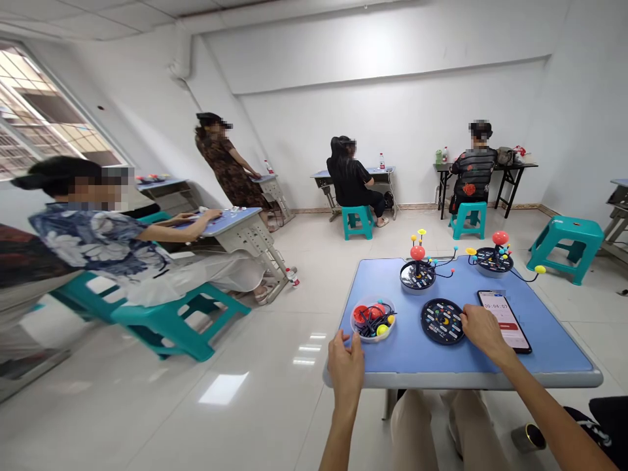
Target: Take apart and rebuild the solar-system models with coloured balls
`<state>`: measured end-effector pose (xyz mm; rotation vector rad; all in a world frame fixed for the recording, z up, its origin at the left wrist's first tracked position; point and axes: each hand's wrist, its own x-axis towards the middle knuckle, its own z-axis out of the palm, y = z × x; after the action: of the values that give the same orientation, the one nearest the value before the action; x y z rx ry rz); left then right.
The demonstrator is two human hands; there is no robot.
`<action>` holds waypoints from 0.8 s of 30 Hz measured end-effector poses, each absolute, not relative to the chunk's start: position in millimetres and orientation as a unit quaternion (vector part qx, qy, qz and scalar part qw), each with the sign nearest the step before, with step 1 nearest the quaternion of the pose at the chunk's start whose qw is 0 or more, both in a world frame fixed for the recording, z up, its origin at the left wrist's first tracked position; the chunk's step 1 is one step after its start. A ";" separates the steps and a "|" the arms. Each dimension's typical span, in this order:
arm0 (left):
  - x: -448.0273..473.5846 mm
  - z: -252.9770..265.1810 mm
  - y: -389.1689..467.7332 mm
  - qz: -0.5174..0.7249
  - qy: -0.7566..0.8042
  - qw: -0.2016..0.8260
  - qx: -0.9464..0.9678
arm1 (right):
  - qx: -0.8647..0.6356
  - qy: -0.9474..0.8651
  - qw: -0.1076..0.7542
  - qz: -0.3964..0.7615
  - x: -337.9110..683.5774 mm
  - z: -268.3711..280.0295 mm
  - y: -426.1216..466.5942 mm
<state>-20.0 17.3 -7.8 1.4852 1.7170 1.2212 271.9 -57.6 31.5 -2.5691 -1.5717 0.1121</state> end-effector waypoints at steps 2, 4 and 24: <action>-19.1 -8.2 32.3 0.428 0.650 0.262 0.570 | -0.847 -0.525 0.073 0.038 267.5 31.5 -56.9; -17.0 -8.5 42.9 0.413 0.649 0.242 0.591 | -0.843 -0.530 0.081 0.041 263.3 31.3 -56.9; -11.7 -11.7 52.9 0.410 0.613 0.190 0.648 | -0.826 -0.552 0.112 0.018 234.2 36.9 -46.9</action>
<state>-11.7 52.9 -11.7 1.8215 1.7213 1.1529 234.2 -46.9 36.9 -2.4246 -1.6196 0.0534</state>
